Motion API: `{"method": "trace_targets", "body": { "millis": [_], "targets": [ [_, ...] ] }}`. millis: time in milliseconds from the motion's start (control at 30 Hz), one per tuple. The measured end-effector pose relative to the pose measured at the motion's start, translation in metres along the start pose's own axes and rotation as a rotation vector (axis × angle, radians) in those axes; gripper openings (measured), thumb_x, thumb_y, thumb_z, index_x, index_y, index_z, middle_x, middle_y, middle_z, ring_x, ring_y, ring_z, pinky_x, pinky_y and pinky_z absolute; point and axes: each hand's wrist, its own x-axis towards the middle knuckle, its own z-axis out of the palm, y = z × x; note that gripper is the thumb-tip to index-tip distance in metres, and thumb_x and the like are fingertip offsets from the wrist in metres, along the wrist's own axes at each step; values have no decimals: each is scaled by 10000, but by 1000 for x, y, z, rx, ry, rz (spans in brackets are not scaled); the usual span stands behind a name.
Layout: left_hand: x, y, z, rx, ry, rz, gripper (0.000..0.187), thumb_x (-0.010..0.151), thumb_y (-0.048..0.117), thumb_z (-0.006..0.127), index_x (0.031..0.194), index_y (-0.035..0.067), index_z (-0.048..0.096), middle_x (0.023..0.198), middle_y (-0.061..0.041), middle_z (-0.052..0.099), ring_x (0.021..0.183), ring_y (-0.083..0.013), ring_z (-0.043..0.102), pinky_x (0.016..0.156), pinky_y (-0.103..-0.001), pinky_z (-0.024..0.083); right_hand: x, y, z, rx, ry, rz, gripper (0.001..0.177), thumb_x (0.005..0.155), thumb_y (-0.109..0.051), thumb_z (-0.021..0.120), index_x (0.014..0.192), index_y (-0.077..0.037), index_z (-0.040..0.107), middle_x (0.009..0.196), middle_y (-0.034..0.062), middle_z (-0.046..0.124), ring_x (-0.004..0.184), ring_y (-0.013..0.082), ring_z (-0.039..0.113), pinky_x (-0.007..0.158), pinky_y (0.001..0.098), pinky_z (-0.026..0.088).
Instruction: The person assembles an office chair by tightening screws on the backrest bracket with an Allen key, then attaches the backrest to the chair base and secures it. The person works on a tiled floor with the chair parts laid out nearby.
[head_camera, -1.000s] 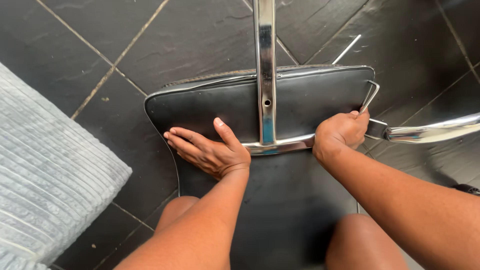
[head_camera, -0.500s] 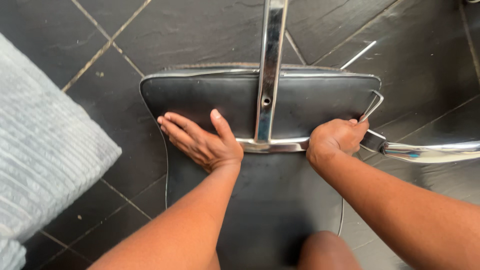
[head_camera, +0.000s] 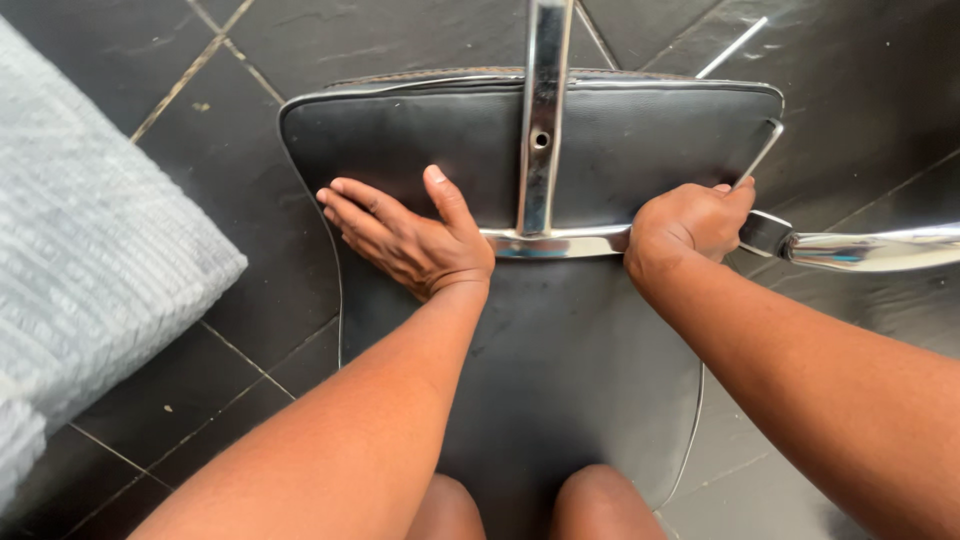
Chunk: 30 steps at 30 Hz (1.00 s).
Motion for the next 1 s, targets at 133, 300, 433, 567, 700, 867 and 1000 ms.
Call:
{"method": "trace_targets", "body": {
  "millis": [133,300,433,567,700,867,1000],
  "targets": [
    [4,4,6,-4,19,-14,905,1042,577,484,1623,-58,205,1685,-312,205,1580,-457,250,1299,-543,231,1,-7,-2,18,-6,65,378,1018,-351,377,1307,-257,603,1284,72,694,1130,332,676,995,423,510],
    [3,0,3,-22,38,-41,941,1021,606,495,1621,-55,197,1673,-311,196,1564,-458,237,1279,-557,220,4,5,1,-38,41,-37,368,998,-309,389,1293,-245,600,1272,70,689,1103,351,664,929,457,520],
    [4,0,-3,-40,12,-65,969,990,641,510,1604,-40,194,1661,-298,197,1555,-450,220,1270,-554,206,24,17,15,47,2,-82,347,981,-333,424,1236,-207,623,1238,59,703,1053,312,686,887,426,540],
    [4,-11,2,-89,-33,-73,995,984,665,509,1603,-33,164,1672,-279,153,1574,-419,158,1282,-540,158,61,23,20,747,-179,360,443,949,-468,575,1046,-81,767,1075,90,826,957,238,730,901,312,549],
    [11,-33,6,-218,-157,0,1066,928,666,556,1591,-39,110,1668,-281,38,1552,-414,30,1250,-542,78,73,18,2,661,-168,218,345,937,-402,544,922,-116,736,968,28,783,869,204,677,809,345,558],
    [18,-72,-24,-548,-379,55,926,927,428,672,1603,27,182,1699,-185,32,1566,-330,4,1238,-422,157,28,30,-48,501,-128,-543,162,938,-149,555,931,-116,714,935,-20,726,840,130,656,768,283,533],
    [15,-88,-66,-705,-474,-26,638,946,273,670,1524,91,468,1672,-67,342,1461,-232,430,1125,-307,390,-30,50,-77,417,-441,-1013,164,1037,-130,593,960,-47,710,962,35,702,879,126,633,816,289,505]
  ]
}}
